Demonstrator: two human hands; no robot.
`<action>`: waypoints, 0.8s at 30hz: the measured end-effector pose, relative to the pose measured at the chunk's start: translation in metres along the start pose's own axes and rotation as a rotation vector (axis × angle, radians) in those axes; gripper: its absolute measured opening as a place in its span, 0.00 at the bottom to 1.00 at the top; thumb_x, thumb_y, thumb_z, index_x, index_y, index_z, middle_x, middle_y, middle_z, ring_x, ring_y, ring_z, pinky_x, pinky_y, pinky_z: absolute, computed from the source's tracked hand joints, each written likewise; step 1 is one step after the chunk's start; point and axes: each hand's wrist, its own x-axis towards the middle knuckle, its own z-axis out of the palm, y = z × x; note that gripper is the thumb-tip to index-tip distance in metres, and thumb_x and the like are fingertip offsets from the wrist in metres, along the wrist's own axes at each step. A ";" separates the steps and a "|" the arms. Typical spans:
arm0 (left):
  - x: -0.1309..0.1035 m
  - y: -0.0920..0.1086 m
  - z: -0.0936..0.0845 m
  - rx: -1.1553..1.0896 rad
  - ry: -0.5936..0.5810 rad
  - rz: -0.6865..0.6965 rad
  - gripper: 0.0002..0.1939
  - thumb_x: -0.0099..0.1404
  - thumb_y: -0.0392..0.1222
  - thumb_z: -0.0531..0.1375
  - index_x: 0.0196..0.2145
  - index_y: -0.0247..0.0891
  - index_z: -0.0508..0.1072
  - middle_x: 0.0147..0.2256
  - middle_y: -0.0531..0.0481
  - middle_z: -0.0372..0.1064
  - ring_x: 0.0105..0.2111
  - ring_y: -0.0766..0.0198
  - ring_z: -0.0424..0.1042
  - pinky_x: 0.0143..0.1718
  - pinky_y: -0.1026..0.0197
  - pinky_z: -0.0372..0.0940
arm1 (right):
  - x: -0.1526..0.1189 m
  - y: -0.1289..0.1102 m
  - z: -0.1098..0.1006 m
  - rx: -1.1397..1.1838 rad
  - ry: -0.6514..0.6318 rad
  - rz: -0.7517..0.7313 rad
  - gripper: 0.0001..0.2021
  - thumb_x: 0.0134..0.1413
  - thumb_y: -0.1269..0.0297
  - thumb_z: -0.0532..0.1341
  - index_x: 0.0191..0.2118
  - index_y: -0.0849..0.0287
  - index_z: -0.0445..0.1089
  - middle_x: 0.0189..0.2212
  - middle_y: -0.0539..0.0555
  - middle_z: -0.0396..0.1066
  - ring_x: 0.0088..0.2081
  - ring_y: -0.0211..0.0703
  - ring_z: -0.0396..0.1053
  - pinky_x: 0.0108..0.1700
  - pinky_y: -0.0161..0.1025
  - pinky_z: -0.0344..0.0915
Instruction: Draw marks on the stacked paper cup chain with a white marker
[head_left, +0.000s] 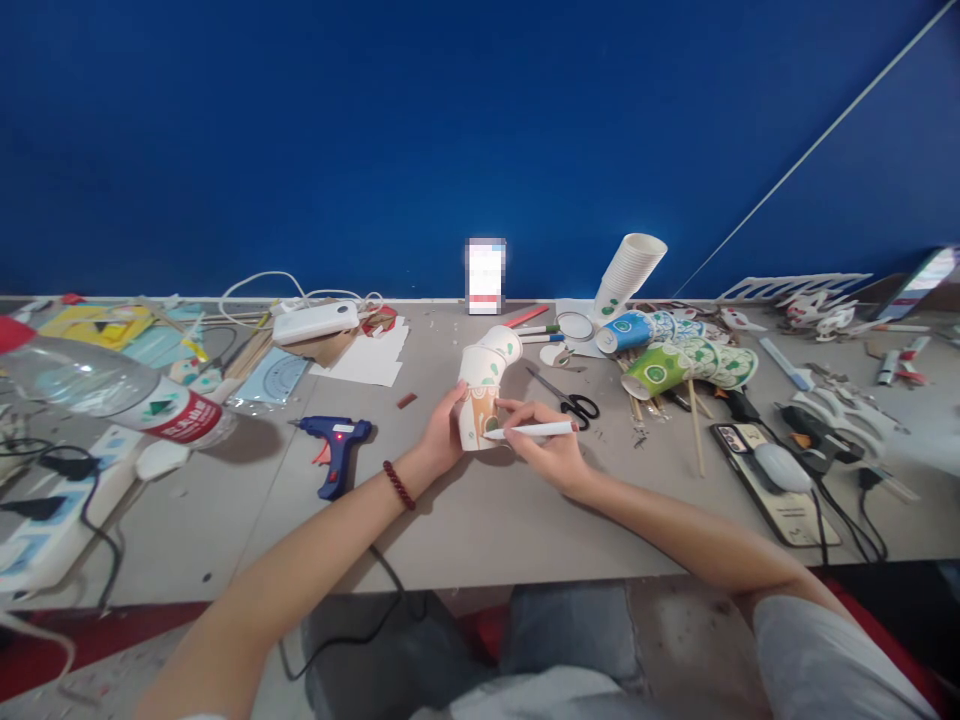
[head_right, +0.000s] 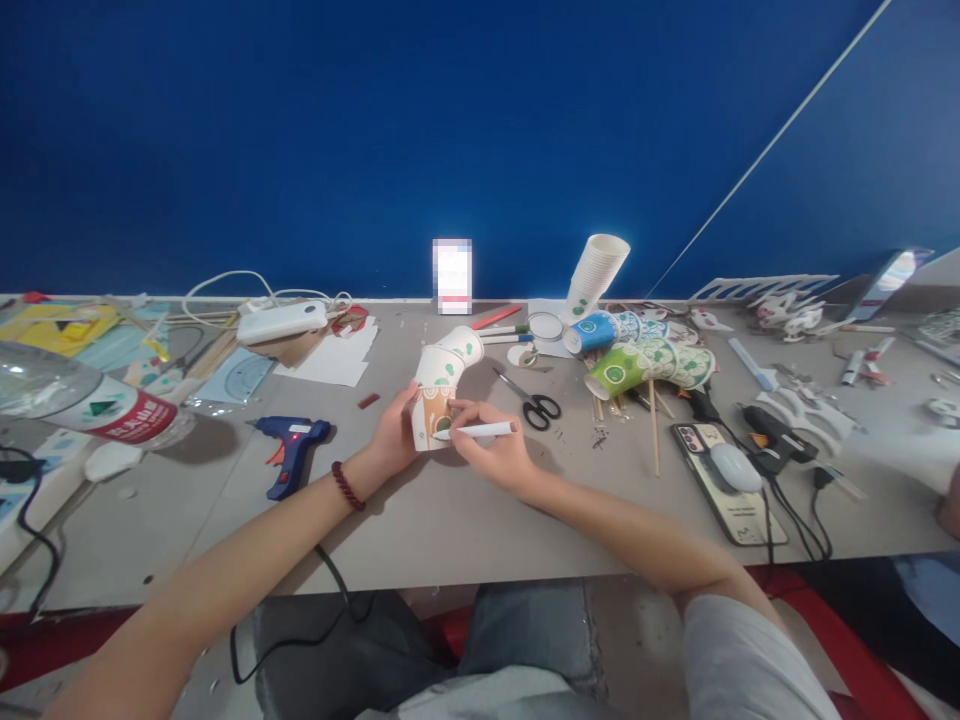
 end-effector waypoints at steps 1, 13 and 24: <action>-0.001 0.000 0.001 0.003 -0.008 -0.004 0.17 0.65 0.50 0.60 0.41 0.32 0.77 0.35 0.42 0.78 0.34 0.57 0.77 0.37 0.58 0.69 | 0.000 0.000 0.000 -0.011 0.012 -0.003 0.07 0.55 0.59 0.66 0.29 0.54 0.72 0.29 0.54 0.79 0.52 0.58 0.77 0.51 0.52 0.73; -0.003 0.002 0.005 0.002 0.028 -0.002 0.18 0.69 0.49 0.56 0.39 0.30 0.78 0.33 0.43 0.78 0.31 0.59 0.76 0.36 0.60 0.69 | -0.001 0.001 0.001 0.000 -0.012 -0.017 0.05 0.55 0.63 0.66 0.29 0.54 0.72 0.28 0.53 0.79 0.53 0.58 0.76 0.54 0.53 0.72; -0.007 0.005 0.011 -0.009 -0.007 -0.047 0.19 0.68 0.49 0.55 0.37 0.30 0.78 0.30 0.41 0.77 0.29 0.57 0.76 0.33 0.58 0.69 | -0.001 0.007 0.001 -0.057 0.069 -0.032 0.05 0.60 0.60 0.63 0.37 0.55 0.73 0.40 0.58 0.80 0.50 0.54 0.78 0.50 0.49 0.74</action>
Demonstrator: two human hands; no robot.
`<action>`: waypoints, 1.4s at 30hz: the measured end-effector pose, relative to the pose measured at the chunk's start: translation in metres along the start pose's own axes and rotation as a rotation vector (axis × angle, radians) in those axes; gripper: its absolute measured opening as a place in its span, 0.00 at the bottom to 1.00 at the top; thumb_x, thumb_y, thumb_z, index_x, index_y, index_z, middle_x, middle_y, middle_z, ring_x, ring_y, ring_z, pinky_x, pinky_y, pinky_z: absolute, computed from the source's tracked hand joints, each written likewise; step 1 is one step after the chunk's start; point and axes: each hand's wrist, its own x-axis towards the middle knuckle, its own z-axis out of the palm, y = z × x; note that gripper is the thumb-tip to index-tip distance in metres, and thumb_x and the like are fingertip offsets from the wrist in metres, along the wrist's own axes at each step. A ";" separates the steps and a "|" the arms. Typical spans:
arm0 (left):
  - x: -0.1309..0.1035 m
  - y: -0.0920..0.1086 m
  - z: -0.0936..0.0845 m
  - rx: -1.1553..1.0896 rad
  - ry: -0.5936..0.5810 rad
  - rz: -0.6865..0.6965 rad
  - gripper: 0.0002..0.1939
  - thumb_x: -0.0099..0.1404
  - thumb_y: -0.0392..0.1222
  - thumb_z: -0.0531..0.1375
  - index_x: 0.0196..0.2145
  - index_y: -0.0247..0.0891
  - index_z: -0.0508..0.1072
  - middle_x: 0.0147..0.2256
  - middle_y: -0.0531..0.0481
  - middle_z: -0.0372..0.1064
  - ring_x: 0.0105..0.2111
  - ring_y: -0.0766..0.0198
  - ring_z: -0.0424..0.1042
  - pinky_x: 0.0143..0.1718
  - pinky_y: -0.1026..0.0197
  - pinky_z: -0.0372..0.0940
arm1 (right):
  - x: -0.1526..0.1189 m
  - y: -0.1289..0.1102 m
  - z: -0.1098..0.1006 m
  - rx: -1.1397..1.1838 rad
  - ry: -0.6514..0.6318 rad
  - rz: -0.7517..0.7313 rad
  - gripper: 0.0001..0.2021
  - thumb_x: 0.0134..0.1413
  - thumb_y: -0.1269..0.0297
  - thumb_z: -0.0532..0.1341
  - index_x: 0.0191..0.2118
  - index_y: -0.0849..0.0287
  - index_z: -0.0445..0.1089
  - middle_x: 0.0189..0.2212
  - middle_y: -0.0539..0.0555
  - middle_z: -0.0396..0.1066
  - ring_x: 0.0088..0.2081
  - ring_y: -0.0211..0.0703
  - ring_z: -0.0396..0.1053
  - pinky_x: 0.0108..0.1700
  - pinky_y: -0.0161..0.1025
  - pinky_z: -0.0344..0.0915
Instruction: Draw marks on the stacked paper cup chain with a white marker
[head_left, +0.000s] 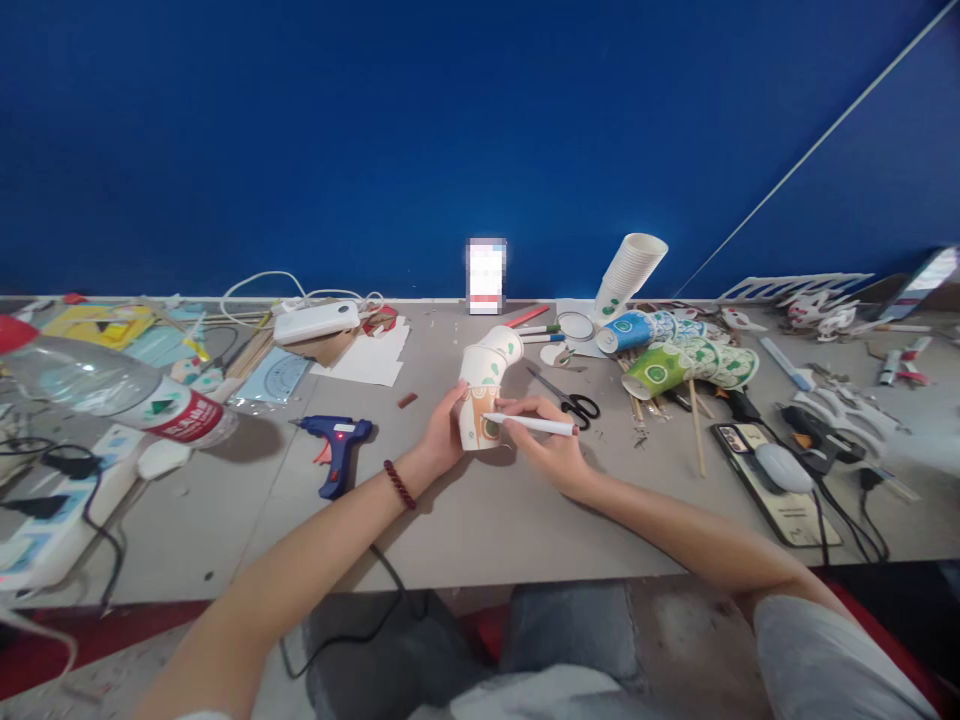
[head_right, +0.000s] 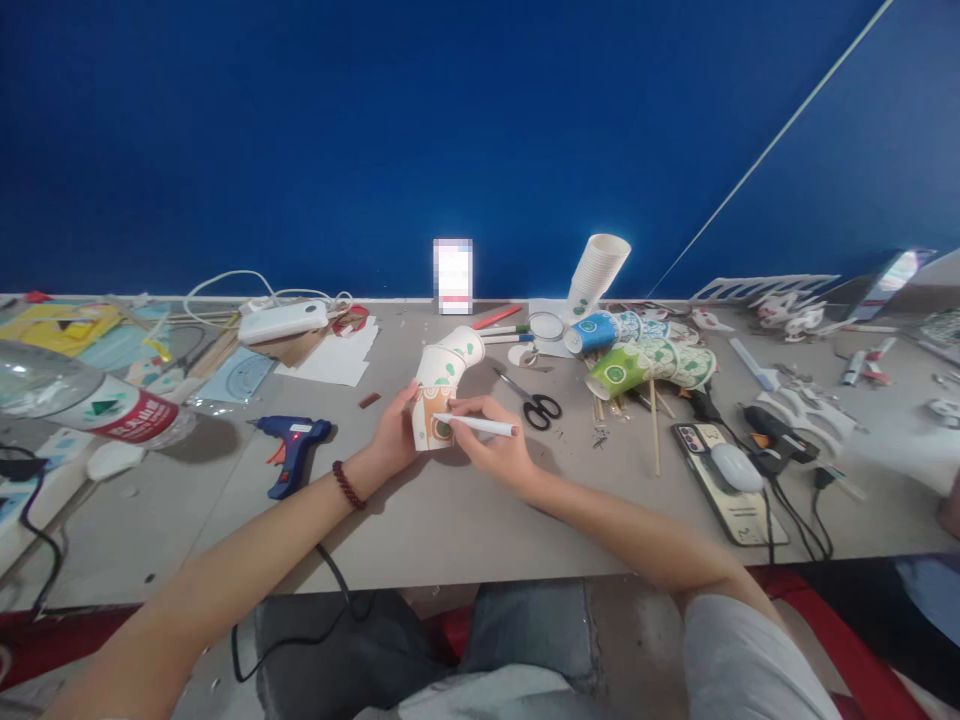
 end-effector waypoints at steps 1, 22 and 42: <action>0.000 0.000 0.000 -0.001 0.003 0.004 0.19 0.68 0.49 0.55 0.37 0.30 0.78 0.30 0.41 0.77 0.29 0.57 0.76 0.33 0.58 0.68 | 0.000 0.000 0.000 0.005 -0.002 -0.003 0.05 0.59 0.60 0.64 0.37 0.55 0.73 0.39 0.57 0.80 0.50 0.54 0.78 0.49 0.49 0.74; 0.003 -0.003 -0.006 0.012 -0.015 0.009 0.20 0.65 0.51 0.58 0.40 0.29 0.78 0.33 0.39 0.78 0.32 0.54 0.77 0.36 0.56 0.69 | 0.000 0.000 0.000 -0.018 -0.013 -0.017 0.04 0.60 0.62 0.63 0.38 0.54 0.73 0.42 0.58 0.80 0.50 0.53 0.78 0.49 0.49 0.74; 0.003 -0.003 -0.007 0.011 -0.008 0.019 0.18 0.64 0.50 0.59 0.39 0.32 0.77 0.32 0.41 0.78 0.33 0.54 0.78 0.37 0.56 0.70 | 0.000 -0.001 0.000 0.066 -0.013 -0.017 0.07 0.60 0.59 0.63 0.34 0.54 0.72 0.31 0.54 0.79 0.50 0.54 0.78 0.50 0.50 0.73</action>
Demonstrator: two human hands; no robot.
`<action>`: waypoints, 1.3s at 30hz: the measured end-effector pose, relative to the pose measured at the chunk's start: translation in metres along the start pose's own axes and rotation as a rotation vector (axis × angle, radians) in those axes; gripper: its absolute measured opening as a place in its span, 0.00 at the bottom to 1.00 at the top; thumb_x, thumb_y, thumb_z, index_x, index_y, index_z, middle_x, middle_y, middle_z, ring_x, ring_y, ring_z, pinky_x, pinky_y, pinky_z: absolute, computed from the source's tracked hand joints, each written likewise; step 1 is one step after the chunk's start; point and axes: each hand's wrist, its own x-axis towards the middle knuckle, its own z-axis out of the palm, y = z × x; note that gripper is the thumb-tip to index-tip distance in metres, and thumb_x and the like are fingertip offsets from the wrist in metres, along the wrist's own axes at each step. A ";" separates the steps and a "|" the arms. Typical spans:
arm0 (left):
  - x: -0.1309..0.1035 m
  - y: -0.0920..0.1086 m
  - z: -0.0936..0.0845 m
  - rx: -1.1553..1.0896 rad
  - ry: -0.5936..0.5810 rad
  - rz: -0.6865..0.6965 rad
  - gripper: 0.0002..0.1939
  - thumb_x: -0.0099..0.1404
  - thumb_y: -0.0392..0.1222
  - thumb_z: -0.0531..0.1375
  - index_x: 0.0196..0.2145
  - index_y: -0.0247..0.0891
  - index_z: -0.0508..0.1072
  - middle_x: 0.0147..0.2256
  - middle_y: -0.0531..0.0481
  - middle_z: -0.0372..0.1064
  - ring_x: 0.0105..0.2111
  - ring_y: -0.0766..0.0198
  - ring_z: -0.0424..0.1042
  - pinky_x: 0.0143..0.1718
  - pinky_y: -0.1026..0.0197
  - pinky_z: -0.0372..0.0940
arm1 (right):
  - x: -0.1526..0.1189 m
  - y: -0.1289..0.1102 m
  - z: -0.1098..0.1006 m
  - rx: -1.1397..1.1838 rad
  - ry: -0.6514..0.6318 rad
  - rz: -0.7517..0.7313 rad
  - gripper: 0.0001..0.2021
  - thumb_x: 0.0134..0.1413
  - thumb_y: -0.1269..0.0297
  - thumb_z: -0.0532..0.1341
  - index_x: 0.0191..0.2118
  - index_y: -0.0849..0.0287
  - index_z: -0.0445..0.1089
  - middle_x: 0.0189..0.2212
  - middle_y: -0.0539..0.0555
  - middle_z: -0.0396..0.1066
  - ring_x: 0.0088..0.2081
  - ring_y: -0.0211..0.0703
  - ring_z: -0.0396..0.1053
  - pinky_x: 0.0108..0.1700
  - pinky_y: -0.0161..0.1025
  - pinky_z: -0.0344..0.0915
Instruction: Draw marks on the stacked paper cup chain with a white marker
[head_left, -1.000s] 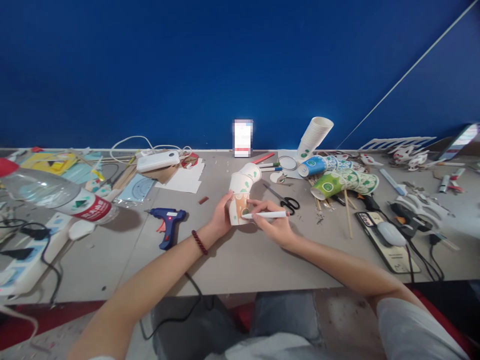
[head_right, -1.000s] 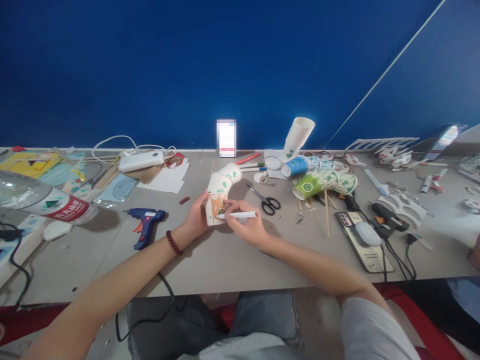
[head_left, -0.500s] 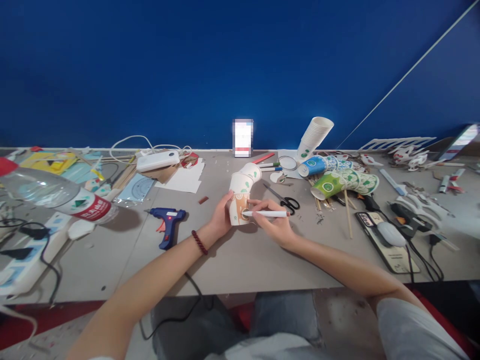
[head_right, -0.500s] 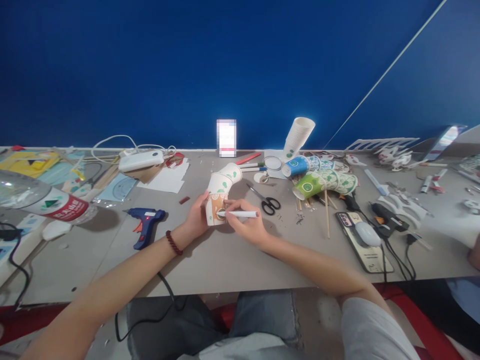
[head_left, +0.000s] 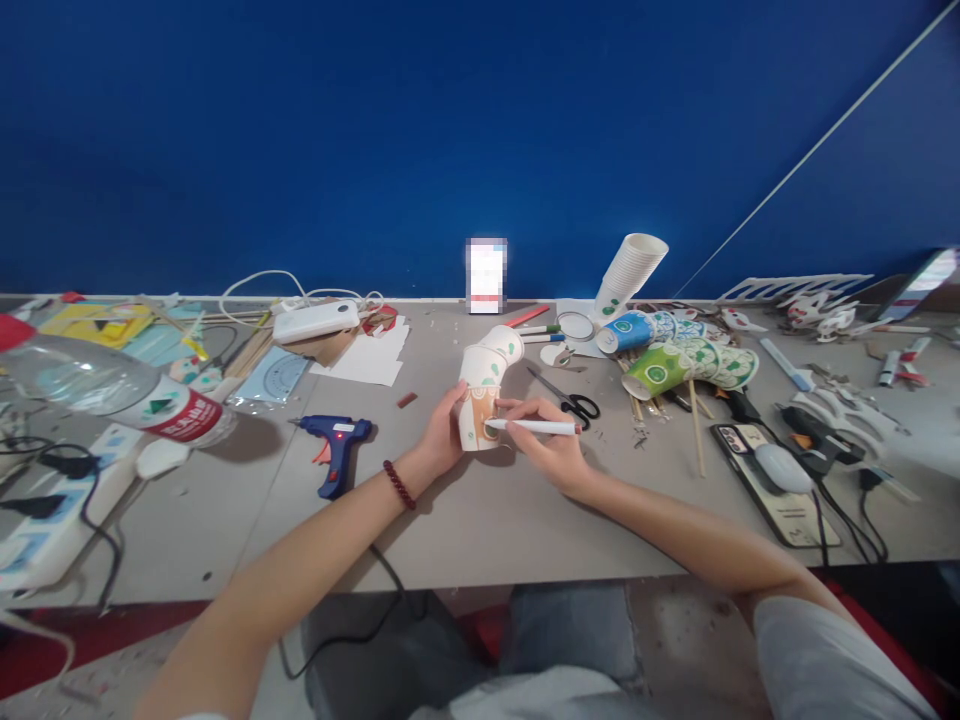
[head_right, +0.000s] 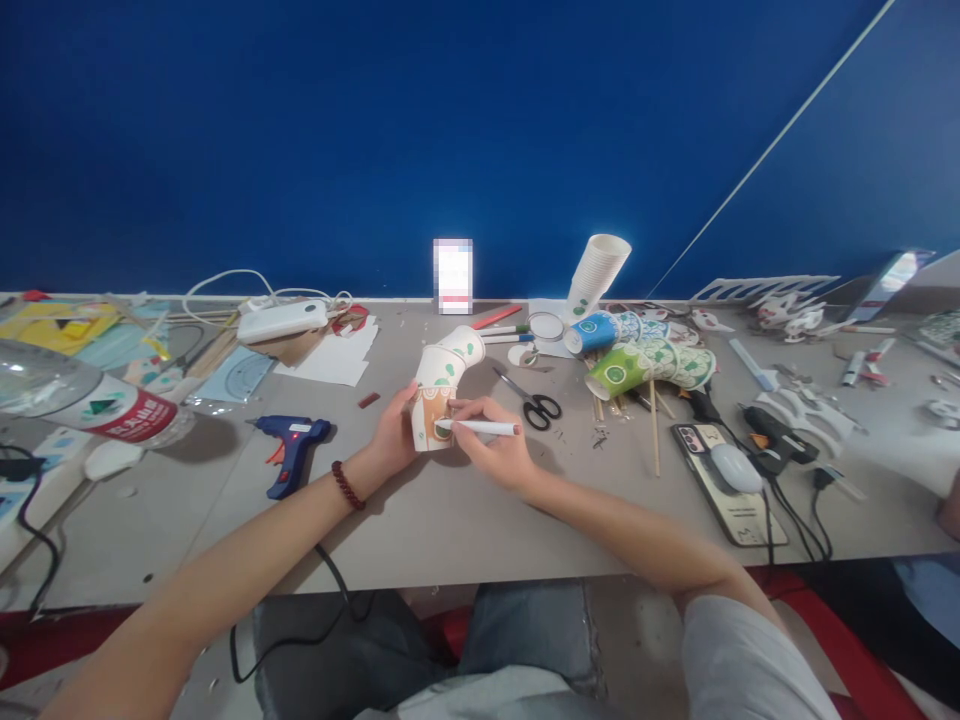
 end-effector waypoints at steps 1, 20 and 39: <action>0.000 0.000 0.000 0.004 0.002 0.002 0.17 0.64 0.50 0.59 0.39 0.32 0.77 0.32 0.41 0.78 0.32 0.54 0.77 0.36 0.56 0.70 | 0.000 -0.001 0.000 0.006 -0.008 0.001 0.07 0.60 0.59 0.63 0.33 0.55 0.71 0.30 0.54 0.78 0.51 0.55 0.78 0.50 0.50 0.73; 0.001 0.000 0.000 -0.003 0.024 0.015 0.17 0.64 0.50 0.59 0.38 0.32 0.77 0.32 0.42 0.78 0.32 0.54 0.77 0.36 0.56 0.69 | 0.000 -0.002 0.000 -0.036 0.001 0.013 0.06 0.59 0.60 0.64 0.32 0.54 0.71 0.31 0.55 0.79 0.50 0.55 0.78 0.50 0.50 0.73; 0.000 0.001 -0.001 0.002 0.003 -0.006 0.18 0.63 0.51 0.60 0.38 0.31 0.77 0.33 0.40 0.78 0.33 0.54 0.77 0.36 0.56 0.70 | -0.001 0.003 -0.001 0.001 0.011 0.028 0.09 0.61 0.54 0.63 0.37 0.54 0.70 0.41 0.58 0.81 0.48 0.53 0.78 0.51 0.51 0.73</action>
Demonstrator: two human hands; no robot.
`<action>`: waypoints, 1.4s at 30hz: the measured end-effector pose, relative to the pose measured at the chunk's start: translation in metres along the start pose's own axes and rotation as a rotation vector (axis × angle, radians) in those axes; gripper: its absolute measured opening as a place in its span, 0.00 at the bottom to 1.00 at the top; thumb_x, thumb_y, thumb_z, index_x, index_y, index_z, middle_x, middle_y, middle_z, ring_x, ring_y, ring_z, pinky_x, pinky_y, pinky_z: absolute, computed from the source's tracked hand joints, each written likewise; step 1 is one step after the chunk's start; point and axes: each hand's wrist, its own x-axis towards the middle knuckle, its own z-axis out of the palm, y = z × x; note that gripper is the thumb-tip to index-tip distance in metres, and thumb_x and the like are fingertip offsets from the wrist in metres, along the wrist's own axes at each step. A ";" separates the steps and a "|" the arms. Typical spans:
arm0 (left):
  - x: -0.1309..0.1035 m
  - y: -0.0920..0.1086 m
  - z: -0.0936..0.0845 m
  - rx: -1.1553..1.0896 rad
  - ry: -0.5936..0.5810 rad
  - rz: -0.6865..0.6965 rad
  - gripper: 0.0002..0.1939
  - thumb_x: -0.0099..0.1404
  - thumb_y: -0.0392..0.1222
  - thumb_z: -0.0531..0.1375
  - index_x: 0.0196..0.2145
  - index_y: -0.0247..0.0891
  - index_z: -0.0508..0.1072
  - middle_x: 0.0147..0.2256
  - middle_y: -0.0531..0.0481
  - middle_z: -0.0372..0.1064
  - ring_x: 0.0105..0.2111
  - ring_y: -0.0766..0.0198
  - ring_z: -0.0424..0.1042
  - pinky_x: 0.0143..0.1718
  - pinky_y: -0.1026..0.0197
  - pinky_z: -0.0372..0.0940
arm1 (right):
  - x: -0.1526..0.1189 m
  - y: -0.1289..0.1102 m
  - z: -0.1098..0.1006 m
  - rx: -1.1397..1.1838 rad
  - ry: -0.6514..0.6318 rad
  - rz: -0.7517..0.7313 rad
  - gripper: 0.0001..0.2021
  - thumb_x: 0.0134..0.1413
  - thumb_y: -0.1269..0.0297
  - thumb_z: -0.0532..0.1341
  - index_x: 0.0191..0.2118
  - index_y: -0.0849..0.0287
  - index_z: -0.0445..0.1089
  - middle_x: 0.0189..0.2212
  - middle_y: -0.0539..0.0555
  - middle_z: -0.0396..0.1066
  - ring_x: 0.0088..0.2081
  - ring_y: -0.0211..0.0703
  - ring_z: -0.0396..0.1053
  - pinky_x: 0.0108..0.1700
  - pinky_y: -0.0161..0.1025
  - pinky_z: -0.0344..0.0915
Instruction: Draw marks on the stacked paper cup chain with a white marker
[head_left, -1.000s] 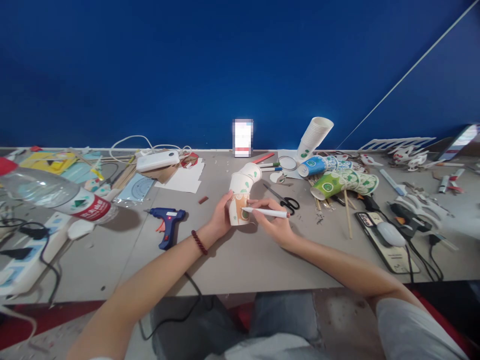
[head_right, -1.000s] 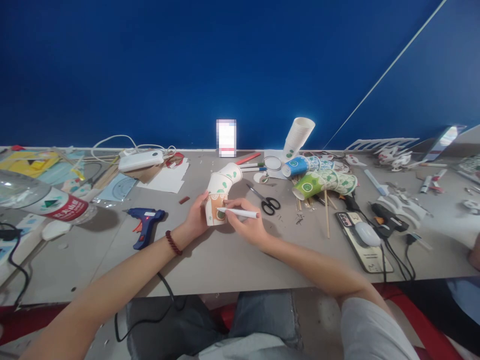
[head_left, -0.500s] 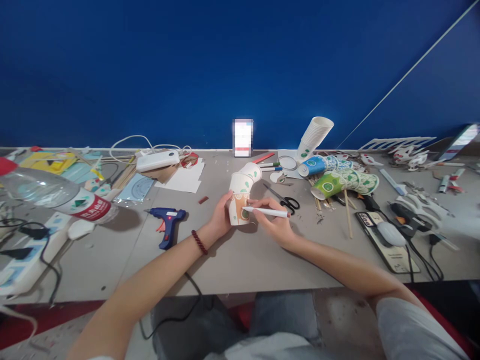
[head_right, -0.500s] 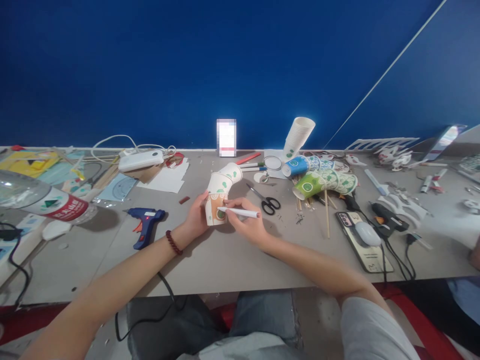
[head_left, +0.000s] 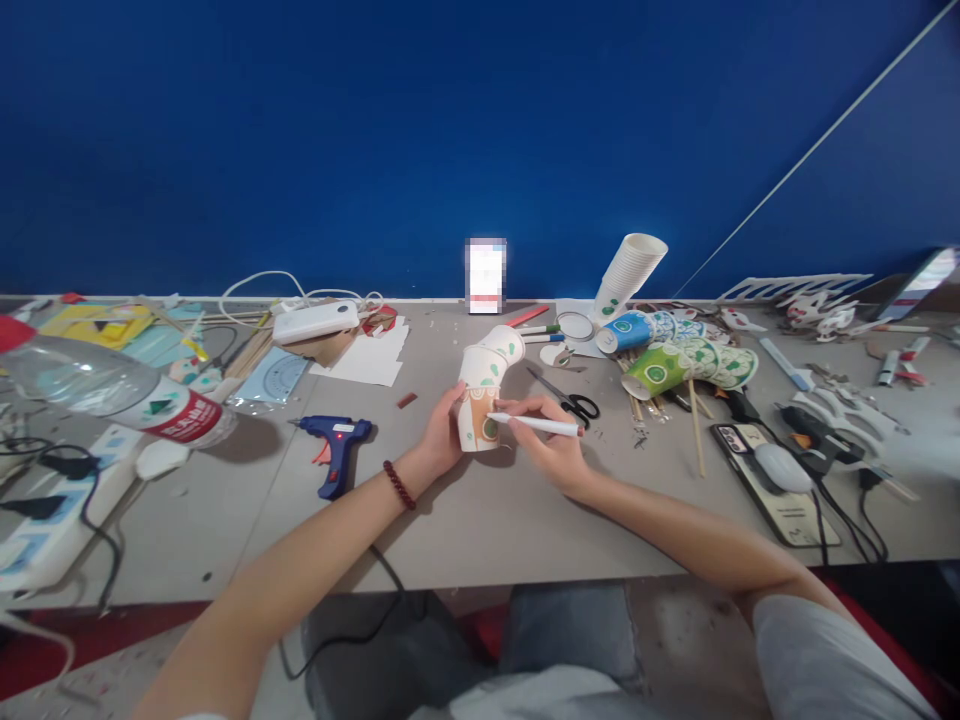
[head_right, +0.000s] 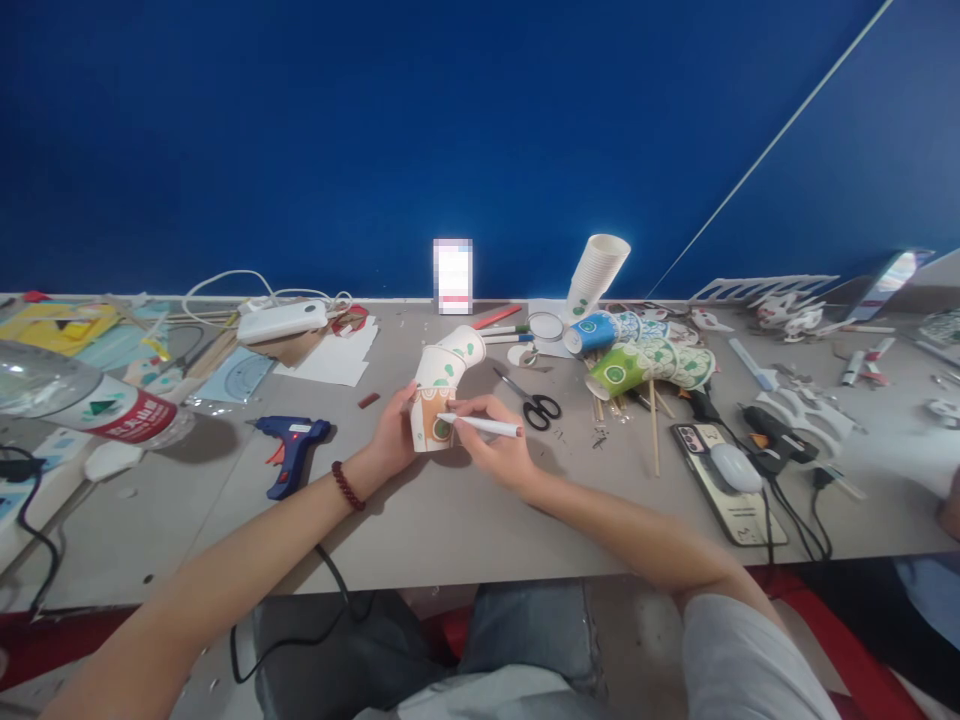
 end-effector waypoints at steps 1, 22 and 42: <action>0.000 0.000 0.000 0.000 0.003 0.003 0.18 0.63 0.51 0.60 0.38 0.31 0.77 0.33 0.41 0.78 0.32 0.55 0.77 0.36 0.57 0.69 | 0.000 0.000 0.000 0.003 0.006 0.000 0.09 0.61 0.54 0.63 0.37 0.54 0.70 0.41 0.58 0.81 0.48 0.53 0.79 0.50 0.51 0.73; 0.012 0.000 -0.009 -0.024 0.056 0.129 0.19 0.62 0.53 0.62 0.39 0.33 0.77 0.34 0.43 0.77 0.34 0.57 0.76 0.40 0.57 0.70 | -0.004 -0.003 0.005 -0.146 -0.077 -0.051 0.02 0.56 0.64 0.64 0.36 0.54 0.73 0.38 0.57 0.82 0.48 0.55 0.80 0.45 0.47 0.76; 0.011 -0.001 -0.009 -0.016 0.043 0.121 0.20 0.62 0.54 0.62 0.39 0.32 0.77 0.34 0.43 0.77 0.33 0.57 0.76 0.39 0.58 0.70 | -0.005 -0.005 0.006 -0.134 -0.071 -0.030 0.03 0.57 0.64 0.64 0.36 0.55 0.72 0.38 0.59 0.82 0.48 0.55 0.80 0.44 0.46 0.76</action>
